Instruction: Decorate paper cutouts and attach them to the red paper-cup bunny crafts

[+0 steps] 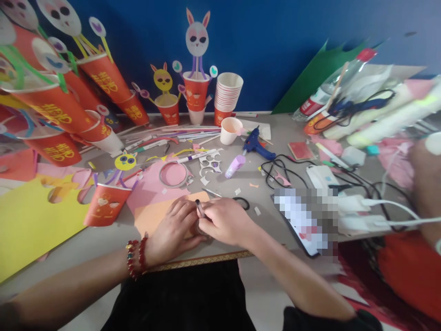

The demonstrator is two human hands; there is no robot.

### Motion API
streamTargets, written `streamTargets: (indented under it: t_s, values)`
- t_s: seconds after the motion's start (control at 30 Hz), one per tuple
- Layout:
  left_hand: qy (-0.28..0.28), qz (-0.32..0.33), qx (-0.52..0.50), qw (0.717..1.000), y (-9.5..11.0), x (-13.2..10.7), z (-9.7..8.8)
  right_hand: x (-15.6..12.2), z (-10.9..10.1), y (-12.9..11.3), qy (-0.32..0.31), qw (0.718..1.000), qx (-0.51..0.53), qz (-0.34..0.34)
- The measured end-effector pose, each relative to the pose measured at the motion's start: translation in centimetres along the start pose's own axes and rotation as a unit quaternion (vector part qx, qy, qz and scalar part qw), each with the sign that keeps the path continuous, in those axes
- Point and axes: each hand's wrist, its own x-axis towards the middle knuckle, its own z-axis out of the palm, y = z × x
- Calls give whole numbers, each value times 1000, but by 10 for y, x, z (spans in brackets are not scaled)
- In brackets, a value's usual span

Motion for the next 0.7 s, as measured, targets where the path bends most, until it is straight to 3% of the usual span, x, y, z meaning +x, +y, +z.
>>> streamTargets:
  t_s: [0.43, 0.7]
  values:
    - [24, 13, 13, 1000, -2, -2, 3, 2, 0, -5, 19, 998, -52, -34]
    - [10, 8, -5, 1000, -2, -3, 2, -1, 3, -6, 23, 994, -84, -71]
